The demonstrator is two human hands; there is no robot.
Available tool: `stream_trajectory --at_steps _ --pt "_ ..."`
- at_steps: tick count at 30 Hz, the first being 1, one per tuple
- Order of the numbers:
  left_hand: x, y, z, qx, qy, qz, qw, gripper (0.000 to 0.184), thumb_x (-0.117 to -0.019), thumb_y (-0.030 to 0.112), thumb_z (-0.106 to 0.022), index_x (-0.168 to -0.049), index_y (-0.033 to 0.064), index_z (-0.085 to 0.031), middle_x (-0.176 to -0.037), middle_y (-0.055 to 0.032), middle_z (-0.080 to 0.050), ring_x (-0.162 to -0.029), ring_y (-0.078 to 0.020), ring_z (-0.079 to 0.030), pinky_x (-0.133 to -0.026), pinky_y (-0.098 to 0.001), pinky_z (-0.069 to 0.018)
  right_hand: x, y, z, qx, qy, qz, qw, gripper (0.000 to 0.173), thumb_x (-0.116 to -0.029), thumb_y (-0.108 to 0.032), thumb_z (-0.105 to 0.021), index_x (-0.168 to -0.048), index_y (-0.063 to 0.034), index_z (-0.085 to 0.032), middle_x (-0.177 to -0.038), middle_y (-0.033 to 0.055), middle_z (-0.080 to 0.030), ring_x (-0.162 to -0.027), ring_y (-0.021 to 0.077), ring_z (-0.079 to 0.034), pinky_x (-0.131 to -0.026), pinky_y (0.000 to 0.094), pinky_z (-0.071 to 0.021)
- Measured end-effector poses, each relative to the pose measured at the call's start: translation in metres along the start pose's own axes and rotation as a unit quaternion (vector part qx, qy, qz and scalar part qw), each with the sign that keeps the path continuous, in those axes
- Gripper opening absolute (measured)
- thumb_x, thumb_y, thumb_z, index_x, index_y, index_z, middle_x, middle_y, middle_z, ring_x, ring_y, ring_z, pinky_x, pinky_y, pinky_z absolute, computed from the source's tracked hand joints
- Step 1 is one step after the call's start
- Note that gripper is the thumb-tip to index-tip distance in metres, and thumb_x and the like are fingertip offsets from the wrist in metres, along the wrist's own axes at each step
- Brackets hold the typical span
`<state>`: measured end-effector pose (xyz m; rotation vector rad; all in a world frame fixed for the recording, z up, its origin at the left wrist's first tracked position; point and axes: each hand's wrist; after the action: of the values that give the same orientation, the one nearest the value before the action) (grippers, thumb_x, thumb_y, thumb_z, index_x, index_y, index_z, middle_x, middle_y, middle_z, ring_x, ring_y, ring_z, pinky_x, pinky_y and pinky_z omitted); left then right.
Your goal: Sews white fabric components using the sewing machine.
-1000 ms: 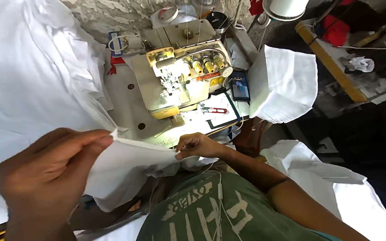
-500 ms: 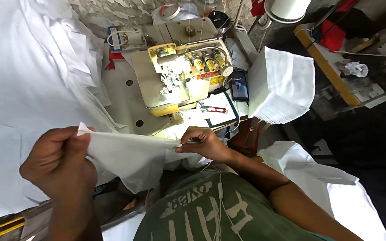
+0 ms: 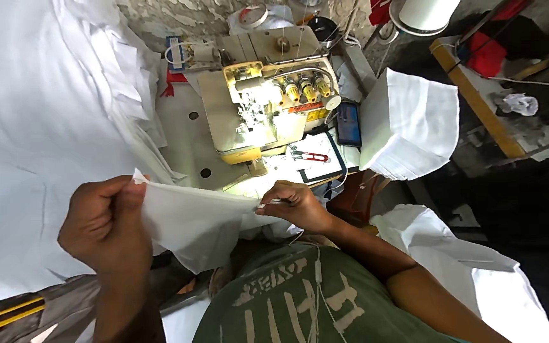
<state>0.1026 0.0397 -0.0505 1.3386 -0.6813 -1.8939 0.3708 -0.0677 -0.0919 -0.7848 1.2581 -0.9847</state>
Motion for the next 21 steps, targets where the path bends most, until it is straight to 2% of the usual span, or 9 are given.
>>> stream_trajectory --at_steps 8,15,21 --pt "0.0006 -0.0027 0.0026 -0.005 -0.003 0.007 1.0 0.014 -0.1033 0.017 -0.06 -0.114 0.0115 -0.066 -0.106 0.013 -0.066 -0.096 0.0033 -0.064 -0.087 -0.0176 -0.0532 0.0008 -0.001 -0.0003 -0.041 -0.023 -0.029 0.998 0.01 -0.0865 0.003 -0.075 -0.096 0.0059 -0.074 -0.087 0.0095 -0.07 -0.078 0.0059 -0.062 -0.069 0.0173 -0.0523" --pt "0.0015 -0.0055 0.0012 0.001 -0.002 0.015 1.0 0.013 -0.1031 0.016 -0.059 -0.114 0.0109 -0.065 -0.105 0.0133 -0.066 -0.095 0.0036 -0.064 -0.087 -0.018 -0.0531 0.0022 -0.0027 0.0002 -0.062 -0.027 -0.048 0.997 0.008 -0.0859 0.004 -0.074 -0.094 0.0054 -0.075 -0.083 0.0067 -0.068 -0.077 0.0035 -0.061 -0.068 0.0154 -0.0509" --pt "0.0005 -0.0047 0.002 -0.003 0.002 0.014 1.0 0.014 -0.1031 0.018 -0.06 -0.113 0.0088 -0.066 -0.104 0.0117 -0.066 -0.096 0.0032 -0.064 -0.087 -0.0184 -0.0526 0.0021 -0.0008 -0.0005 -0.054 -0.016 -0.04 0.998 0.009 -0.0839 0.004 -0.077 -0.092 0.0057 -0.075 -0.084 0.0075 -0.069 -0.078 0.0039 -0.061 -0.07 0.0156 -0.051"
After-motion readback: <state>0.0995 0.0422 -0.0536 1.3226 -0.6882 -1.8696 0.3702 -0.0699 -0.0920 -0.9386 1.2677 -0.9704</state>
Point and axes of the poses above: each hand's wrist, its own x-axis away from the middle knuckle, its own z-axis out of the back of the hand, y = z × x
